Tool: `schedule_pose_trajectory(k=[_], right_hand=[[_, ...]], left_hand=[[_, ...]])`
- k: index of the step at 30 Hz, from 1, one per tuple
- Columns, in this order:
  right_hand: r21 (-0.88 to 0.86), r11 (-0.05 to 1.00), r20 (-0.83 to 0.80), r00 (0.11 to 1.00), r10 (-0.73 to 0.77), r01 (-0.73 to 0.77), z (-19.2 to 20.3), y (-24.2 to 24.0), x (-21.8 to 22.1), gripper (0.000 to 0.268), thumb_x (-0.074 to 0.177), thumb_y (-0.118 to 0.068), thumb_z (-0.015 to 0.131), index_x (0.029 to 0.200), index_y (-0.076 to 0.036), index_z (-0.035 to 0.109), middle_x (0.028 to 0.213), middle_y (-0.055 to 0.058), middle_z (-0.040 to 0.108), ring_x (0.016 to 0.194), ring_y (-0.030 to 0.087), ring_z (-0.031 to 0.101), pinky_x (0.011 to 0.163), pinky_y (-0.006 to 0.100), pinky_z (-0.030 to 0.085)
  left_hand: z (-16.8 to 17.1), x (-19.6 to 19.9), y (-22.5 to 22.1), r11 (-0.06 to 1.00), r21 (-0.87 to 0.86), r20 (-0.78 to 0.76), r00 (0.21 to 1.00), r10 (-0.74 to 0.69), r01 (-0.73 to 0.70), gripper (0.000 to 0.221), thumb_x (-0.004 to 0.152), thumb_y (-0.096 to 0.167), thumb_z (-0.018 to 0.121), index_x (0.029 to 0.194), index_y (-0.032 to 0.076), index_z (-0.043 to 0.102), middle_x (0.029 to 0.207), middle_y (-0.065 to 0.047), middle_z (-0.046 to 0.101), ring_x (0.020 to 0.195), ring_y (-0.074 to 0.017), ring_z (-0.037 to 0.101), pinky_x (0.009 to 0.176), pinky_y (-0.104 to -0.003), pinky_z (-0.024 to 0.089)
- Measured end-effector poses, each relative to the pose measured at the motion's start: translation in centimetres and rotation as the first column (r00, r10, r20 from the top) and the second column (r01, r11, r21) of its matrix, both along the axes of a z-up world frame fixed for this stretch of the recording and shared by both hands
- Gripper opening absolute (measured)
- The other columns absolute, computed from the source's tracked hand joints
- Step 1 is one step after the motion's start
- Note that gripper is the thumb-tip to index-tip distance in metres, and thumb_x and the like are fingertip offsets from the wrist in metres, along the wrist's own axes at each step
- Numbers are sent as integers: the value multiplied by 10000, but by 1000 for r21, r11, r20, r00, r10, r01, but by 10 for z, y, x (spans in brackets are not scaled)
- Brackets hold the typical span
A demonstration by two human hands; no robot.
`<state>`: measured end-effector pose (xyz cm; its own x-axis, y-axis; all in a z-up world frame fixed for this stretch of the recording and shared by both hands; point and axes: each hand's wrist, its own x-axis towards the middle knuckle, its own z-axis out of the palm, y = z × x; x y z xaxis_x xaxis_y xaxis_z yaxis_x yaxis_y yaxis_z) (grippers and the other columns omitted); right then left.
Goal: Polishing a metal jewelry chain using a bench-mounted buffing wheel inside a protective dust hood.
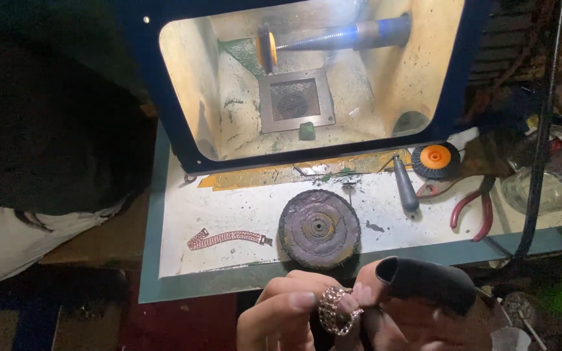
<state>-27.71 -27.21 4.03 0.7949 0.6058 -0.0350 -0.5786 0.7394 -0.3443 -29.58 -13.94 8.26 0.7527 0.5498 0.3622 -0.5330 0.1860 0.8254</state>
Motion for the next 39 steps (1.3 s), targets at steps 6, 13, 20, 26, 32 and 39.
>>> schedule_pose_trajectory(k=[6, 13, 20, 26, 32, 39], right_hand=[[-277, 946, 103, 984, -147, 170, 0, 4, 3, 360, 965, -263, 501, 1006, 85, 587, 606, 257, 573, 492, 338, 607, 441, 368, 420], [-369, 432, 733, 544, -408, 823, -1, 31, 16, 185, 923, -270, 686, 942, -91, 642, 881, 67, 639, 752, 142, 642, 647, 222, 551], [-288, 935, 334, 937, -104, 206, 10, -8, 22, 398, 974, -260, 770, 1073, 109, 658, 1068, 243, 607, 922, 405, 682, 748, 448, 569], [-391, 914, -60, 994, 93, -109, 12, -19, 30, 429, 872, -285, 776, 1013, 93, 630, 882, 309, 635, 724, 400, 669, 602, 407, 501], [-430, 897, 378, 923, 77, 101, 10, -14, 31, 122, 952, -11, 629, 1040, 73, 627, 888, 284, 641, 706, 354, 714, 547, 335, 493], [-403, 766, 460, 834, -304, 501, 44, 34, 12, 57, 910, 23, 659, 930, 60, 620, 677, 173, 607, 461, 178, 585, 435, 293, 462]], left_hand=[[-8, -5, 20, 937, -227, -59, 957, -286, 266, 358, 938, 198, 757, 1170, -35, 616, 902, -278, 709, 797, -315, 732, 719, -363, 597], [3, 13, 2, 980, -200, -254, 966, -52, 1, 403, 703, 23, 864, 1066, -19, 695, 675, -150, 681, 583, -165, 703, 560, -228, 529], [6, 9, 9, 997, -64, -186, 981, -60, 48, 437, 715, -62, 778, 1131, 24, 675, 712, -156, 719, 606, -212, 738, 550, -282, 629], [8, 5, 6, 994, -84, -140, 987, -81, 70, 588, 1055, 569, 591, 1175, -4, 641, 762, -192, 722, 620, -235, 719, 531, -312, 630], [6, 12, 2, 998, -54, -299, 954, 14, -32, 570, 554, -117, 732, 1101, 42, 718, 652, -133, 720, 579, -191, 741, 516, -274, 604], [13, 17, -4, 997, 13, -337, 938, 76, -76, 548, 617, -47, 768, 1152, 60, 715, 651, -100, 701, 551, -110, 648, 493, -229, 542]])
